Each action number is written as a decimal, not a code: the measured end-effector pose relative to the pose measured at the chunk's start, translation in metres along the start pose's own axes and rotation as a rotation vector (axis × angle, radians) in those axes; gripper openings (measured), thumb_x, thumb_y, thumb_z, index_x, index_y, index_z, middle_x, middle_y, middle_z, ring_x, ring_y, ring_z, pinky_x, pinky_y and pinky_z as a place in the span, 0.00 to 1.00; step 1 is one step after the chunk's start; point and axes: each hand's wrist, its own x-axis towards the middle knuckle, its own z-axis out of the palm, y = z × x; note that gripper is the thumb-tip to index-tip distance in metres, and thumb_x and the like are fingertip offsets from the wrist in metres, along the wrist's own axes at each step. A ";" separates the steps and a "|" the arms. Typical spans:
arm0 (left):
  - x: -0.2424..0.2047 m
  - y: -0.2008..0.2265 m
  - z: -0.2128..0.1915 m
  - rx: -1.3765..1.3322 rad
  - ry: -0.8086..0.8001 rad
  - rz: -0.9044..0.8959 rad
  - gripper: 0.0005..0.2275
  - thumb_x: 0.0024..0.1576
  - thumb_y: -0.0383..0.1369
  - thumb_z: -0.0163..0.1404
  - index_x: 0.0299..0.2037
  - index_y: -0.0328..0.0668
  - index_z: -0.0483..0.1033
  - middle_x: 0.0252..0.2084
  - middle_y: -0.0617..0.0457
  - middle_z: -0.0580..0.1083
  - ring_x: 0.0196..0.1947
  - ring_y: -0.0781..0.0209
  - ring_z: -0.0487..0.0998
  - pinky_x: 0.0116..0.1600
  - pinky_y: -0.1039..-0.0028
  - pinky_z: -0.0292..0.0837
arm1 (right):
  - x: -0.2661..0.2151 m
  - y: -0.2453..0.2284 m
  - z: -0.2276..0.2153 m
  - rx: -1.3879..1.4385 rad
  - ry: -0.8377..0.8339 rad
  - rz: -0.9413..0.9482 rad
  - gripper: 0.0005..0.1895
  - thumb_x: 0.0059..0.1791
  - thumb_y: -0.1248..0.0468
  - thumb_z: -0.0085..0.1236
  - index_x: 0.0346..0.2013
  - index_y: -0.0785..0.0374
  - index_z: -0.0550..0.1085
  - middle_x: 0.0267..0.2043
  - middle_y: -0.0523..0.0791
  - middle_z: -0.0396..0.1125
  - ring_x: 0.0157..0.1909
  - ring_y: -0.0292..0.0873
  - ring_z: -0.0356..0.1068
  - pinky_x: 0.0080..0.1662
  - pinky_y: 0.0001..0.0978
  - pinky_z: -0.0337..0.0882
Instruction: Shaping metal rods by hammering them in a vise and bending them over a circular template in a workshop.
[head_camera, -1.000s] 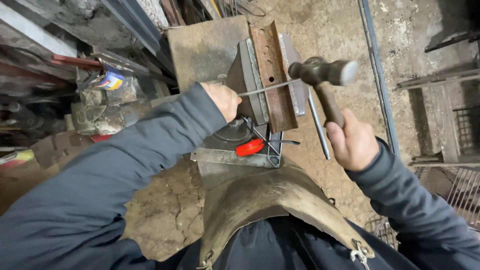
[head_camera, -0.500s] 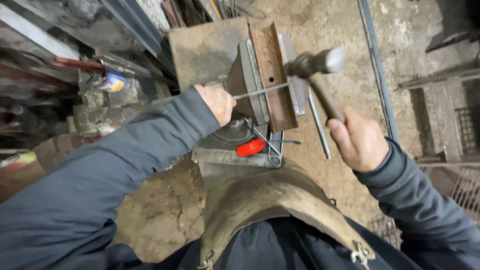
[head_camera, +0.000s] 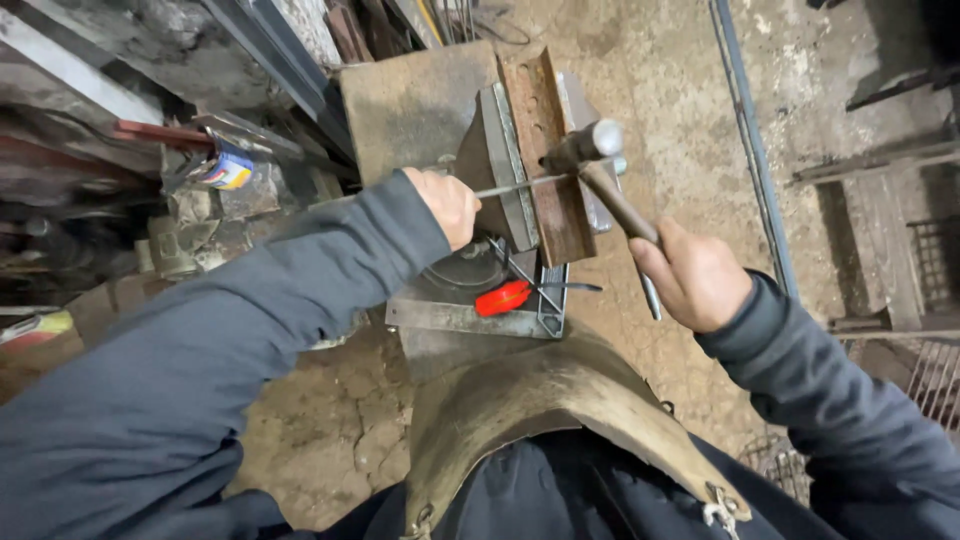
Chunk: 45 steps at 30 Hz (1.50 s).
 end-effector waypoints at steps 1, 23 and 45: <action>0.005 -0.004 0.000 0.008 0.004 -0.005 0.12 0.59 0.37 0.54 0.25 0.43 0.72 0.22 0.51 0.66 0.20 0.55 0.68 0.27 0.60 0.58 | 0.000 -0.003 -0.005 -0.005 0.003 -0.008 0.13 0.56 0.57 0.51 0.38 0.66 0.69 0.22 0.58 0.66 0.27 0.66 0.69 0.33 0.53 0.68; -0.002 -0.018 -0.029 0.114 -0.026 0.125 0.13 0.61 0.35 0.51 0.23 0.43 0.71 0.21 0.53 0.65 0.20 0.58 0.67 0.25 0.63 0.55 | -0.015 0.000 -0.007 0.158 0.164 0.012 0.12 0.56 0.58 0.49 0.37 0.65 0.69 0.23 0.55 0.66 0.25 0.59 0.70 0.32 0.47 0.69; 0.001 -0.035 -0.060 0.270 -0.066 0.236 0.11 0.56 0.34 0.52 0.23 0.41 0.70 0.19 0.52 0.62 0.19 0.59 0.63 0.25 0.66 0.52 | -0.015 -0.002 -0.015 0.051 0.061 -0.006 0.14 0.56 0.56 0.49 0.38 0.66 0.69 0.22 0.59 0.66 0.27 0.66 0.69 0.33 0.55 0.68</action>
